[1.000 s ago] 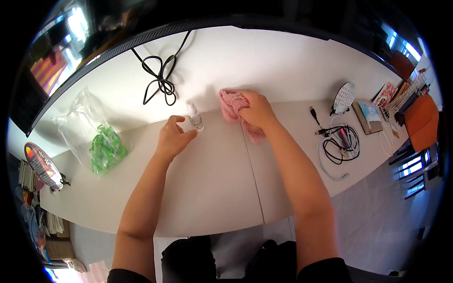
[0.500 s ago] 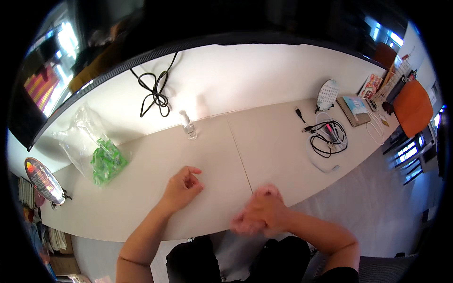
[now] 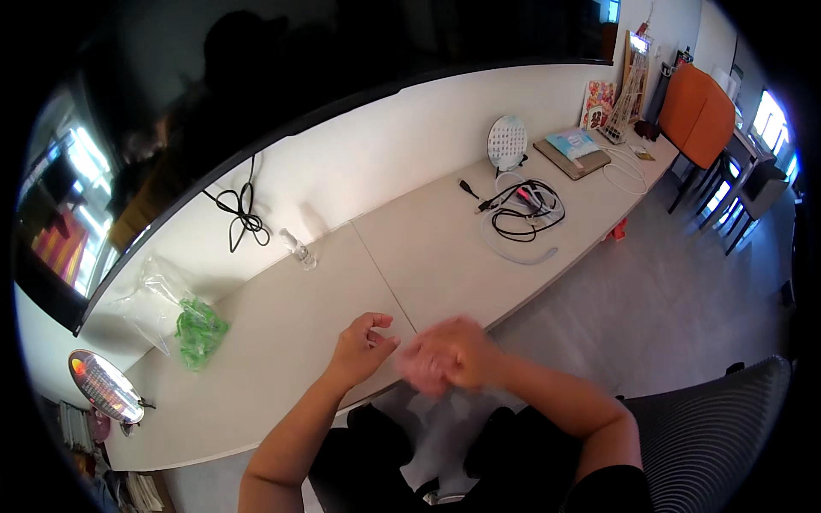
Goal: The person wipes a decorative plaque, a small metal tray, and a pair of glasses with a cloth. They then open a drawer to retrieve a plastic container and several cables, wiping the container and the desk surface.
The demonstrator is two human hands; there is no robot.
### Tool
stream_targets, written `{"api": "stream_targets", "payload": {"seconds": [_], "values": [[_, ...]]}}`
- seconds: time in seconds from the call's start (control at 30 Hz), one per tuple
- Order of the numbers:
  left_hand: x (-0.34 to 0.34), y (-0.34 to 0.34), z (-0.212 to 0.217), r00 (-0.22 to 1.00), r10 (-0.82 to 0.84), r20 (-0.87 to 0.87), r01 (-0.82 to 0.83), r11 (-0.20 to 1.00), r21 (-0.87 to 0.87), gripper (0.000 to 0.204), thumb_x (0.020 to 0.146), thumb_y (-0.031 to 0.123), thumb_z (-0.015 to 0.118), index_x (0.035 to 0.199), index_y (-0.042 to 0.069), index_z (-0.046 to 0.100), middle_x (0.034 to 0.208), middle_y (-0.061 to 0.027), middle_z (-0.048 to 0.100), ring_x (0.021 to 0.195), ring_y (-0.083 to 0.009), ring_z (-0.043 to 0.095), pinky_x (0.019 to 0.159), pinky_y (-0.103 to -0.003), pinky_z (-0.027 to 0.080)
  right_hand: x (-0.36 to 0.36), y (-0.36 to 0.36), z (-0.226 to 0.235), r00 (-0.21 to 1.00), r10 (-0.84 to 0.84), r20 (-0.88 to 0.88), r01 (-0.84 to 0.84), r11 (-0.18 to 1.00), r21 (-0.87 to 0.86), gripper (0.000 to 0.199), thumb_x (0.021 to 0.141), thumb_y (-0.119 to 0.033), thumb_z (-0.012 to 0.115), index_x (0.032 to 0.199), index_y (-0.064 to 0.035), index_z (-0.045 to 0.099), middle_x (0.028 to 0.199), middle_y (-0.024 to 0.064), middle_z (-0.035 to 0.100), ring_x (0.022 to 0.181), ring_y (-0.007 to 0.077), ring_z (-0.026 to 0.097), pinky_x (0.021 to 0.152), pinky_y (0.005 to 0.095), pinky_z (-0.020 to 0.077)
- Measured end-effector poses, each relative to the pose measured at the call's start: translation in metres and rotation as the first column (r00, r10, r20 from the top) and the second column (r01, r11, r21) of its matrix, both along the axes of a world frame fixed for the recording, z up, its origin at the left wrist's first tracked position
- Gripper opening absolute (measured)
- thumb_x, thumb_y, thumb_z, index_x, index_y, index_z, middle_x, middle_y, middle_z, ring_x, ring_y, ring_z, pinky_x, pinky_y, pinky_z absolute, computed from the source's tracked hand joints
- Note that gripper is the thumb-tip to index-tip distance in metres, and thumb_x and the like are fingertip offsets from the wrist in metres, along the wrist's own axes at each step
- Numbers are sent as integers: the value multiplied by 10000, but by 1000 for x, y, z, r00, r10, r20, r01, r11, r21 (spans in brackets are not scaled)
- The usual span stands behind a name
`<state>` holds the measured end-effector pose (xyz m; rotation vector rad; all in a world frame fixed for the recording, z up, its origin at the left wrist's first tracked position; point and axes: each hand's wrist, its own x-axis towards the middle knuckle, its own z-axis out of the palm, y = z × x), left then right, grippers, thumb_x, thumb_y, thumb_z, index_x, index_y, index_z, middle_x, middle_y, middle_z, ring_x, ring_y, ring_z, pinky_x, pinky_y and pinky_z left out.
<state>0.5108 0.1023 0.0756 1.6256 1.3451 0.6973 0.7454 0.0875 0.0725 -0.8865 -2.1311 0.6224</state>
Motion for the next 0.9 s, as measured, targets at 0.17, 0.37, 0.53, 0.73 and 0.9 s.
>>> {"api": "stream_targets", "payload": {"seconds": [0.17,0.37,0.53,0.73,0.9], "values": [[24,-9,-10,990,19,-143,21,960,278,424,792,219,695,1132,-2,574,1183,-183,569,1049,-276,577,901,-350,462,3,21,-29,858,-510,64,473,832,290,311,623,-69,638,930,-117,657,969,48,645,983,268,567,825,412,439],[38,-20,-10,985,-6,-175,46,974,221,510,802,298,687,1197,2,559,1279,-222,509,1184,-338,500,982,-376,411,-9,-23,4,953,-202,225,245,952,-182,293,623,-25,632,903,-111,652,952,50,646,992,230,573,836,421,434],[56,-20,-11,982,-27,-189,79,958,274,540,796,305,703,1208,-9,552,1295,-232,495,1195,-355,489,976,-400,416,56,23,-27,770,-638,26,616,753,234,308,567,-18,651,855,-122,617,922,55,619,940,269,573,823,421,419],[58,-15,-33,948,-51,-315,190,883,429,533,795,298,710,1203,-8,555,1323,-254,459,1221,-414,441,993,-443,397,41,-20,-34,961,-270,61,261,958,121,394,552,-49,664,940,-117,650,937,57,613,966,298,550,829,429,417],[77,-5,-48,941,-80,-330,233,859,456,548,779,275,719,1217,-4,546,1330,-257,450,1265,-429,381,1034,-460,347,70,23,-60,619,-785,-15,778,611,151,384,624,-64,624,1005,-115,626,971,92,604,974,335,522,874,460,406]]}}
